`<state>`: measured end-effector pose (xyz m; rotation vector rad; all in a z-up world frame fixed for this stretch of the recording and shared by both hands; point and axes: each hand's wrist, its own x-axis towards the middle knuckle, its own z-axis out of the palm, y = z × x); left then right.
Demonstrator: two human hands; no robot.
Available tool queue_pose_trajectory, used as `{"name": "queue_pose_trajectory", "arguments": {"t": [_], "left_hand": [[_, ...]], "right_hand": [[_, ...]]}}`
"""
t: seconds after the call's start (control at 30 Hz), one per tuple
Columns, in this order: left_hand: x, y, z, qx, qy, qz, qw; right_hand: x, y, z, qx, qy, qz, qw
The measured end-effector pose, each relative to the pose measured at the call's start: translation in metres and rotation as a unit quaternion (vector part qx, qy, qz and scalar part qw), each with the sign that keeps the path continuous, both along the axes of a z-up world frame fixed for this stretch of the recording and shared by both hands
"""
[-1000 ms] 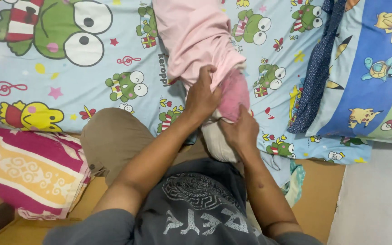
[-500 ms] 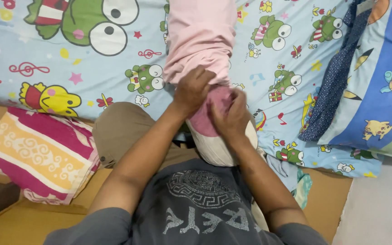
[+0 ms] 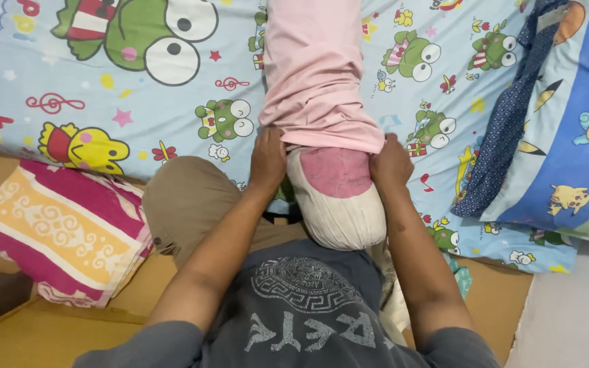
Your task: The person is putting a new pink pillowcase on a long bolster pillow on a bed.
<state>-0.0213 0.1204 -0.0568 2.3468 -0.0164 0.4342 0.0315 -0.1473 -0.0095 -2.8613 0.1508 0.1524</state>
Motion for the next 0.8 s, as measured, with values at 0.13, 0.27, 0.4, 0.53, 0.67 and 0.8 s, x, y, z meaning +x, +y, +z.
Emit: {"name": "queue_pose_trajectory", "arguments": {"t": [0.13,0.27,0.4,0.53,0.67,0.8], "left_hand": [[-0.014,-0.024,-0.015,-0.136,0.076,0.06,0.986],[0.006,-0.05,0.014,-0.191,0.064,0.085,0.976],[0.054,-0.049,0.097,-0.188,-0.006,0.029,0.982],[0.105,-0.034,0.189,-0.218,-0.009,-0.011,0.976],[0.117,-0.033,0.205,-0.241,0.062,-0.081,0.965],[0.103,-0.049,0.154,-0.31,0.098,-0.18,0.928]], "right_hand": [[-0.008,-0.056,-0.111,0.157,0.206,-0.079,0.963],[-0.001,-0.067,-0.111,0.253,0.225,-0.132,0.932],[0.04,-0.122,-0.099,0.297,0.173,-0.124,0.931],[0.062,-0.149,-0.054,0.296,0.182,-0.028,0.937],[0.062,-0.147,0.008,0.397,0.171,-0.034,0.901],[0.053,-0.121,0.061,0.499,0.166,-0.037,0.85]]}}
